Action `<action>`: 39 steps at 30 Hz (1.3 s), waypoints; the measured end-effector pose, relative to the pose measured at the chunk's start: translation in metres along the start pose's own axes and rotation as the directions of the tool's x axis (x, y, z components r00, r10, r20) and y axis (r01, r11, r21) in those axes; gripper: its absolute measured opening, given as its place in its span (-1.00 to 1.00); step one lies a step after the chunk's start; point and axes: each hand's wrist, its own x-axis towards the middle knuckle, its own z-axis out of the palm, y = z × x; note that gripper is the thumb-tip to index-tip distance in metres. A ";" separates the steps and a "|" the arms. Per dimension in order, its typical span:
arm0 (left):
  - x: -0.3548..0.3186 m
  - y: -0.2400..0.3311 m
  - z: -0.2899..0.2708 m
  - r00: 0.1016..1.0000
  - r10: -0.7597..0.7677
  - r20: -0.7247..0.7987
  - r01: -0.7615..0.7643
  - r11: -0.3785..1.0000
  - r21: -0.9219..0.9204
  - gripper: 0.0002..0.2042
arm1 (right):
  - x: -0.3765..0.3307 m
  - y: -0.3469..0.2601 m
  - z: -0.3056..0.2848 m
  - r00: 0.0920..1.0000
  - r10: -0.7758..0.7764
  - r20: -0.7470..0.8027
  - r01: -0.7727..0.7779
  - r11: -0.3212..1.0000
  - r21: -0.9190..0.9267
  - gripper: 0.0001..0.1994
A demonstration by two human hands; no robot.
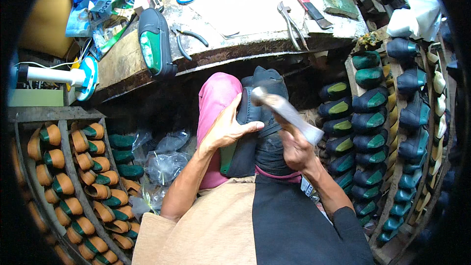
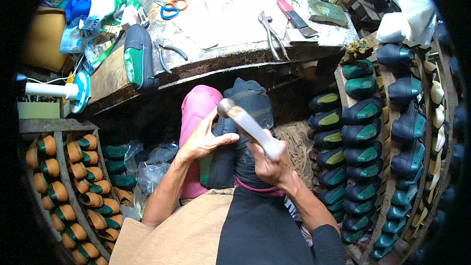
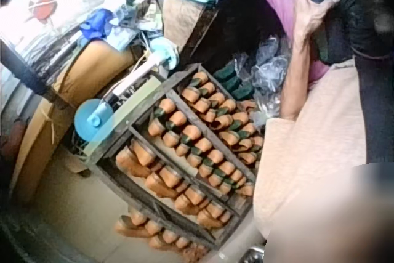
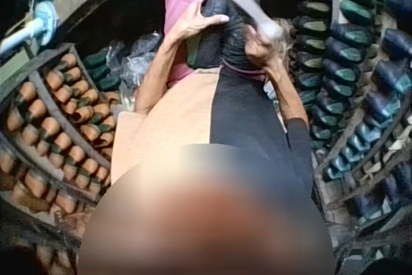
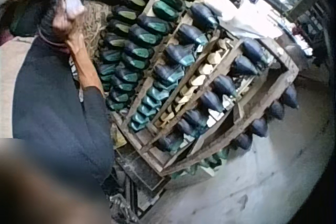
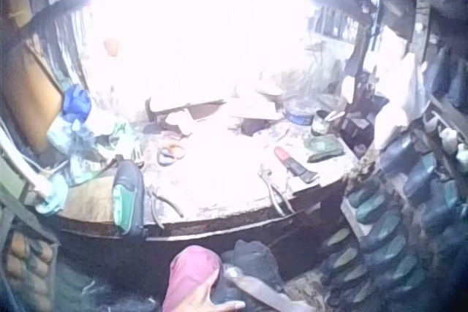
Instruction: The person repairs a black slip-on shoe by repeatedly using pliers to press the sole edge and a hammer to tap the sole. The shoe is held on the lap while tools are used to adjust the sole attachment.
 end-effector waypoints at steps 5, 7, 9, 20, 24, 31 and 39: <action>0.001 0.001 0.004 0.998 -0.047 -0.030 0.049 0.997 0.066 0.14 | -0.003 -0.001 0.003 0.996 0.072 -0.053 -0.077 0.992 -0.103 -0.78; 0.000 0.003 0.004 0.999 -0.032 -0.004 0.032 0.999 0.004 0.16 | -0.003 -0.001 0.005 0.964 -0.121 -0.239 0.153 0.981 0.121 -0.76; 0.000 0.004 0.003 1.000 -0.005 -0.009 0.006 0.999 0.044 0.18 | -0.002 0.000 0.006 0.976 -0.097 -0.197 0.122 0.985 0.120 -0.75; -0.002 0.003 -0.002 0.996 -0.056 0.068 0.063 0.992 -0.113 0.36 | -0.007 0.007 0.006 0.998 0.050 -0.029 -0.050 0.999 0.013 -0.75; -0.004 0.005 -0.002 0.991 -0.083 0.103 0.098 0.984 -0.151 0.41 | -0.008 0.006 0.008 0.977 0.202 -0.069 -0.199 0.979 0.055 -0.77; 0.001 0.004 -0.006 0.989 0.010 0.150 0.006 0.994 -0.109 0.45 | -0.022 0.001 0.002 0.989 0.131 0.070 -0.112 0.967 -0.229 -0.79; -0.002 0.000 -0.004 0.993 -0.035 0.112 0.051 0.989 -0.140 0.39 | -0.034 0.001 0.003 0.999 -0.037 -0.020 0.037 0.999 0.009 -0.80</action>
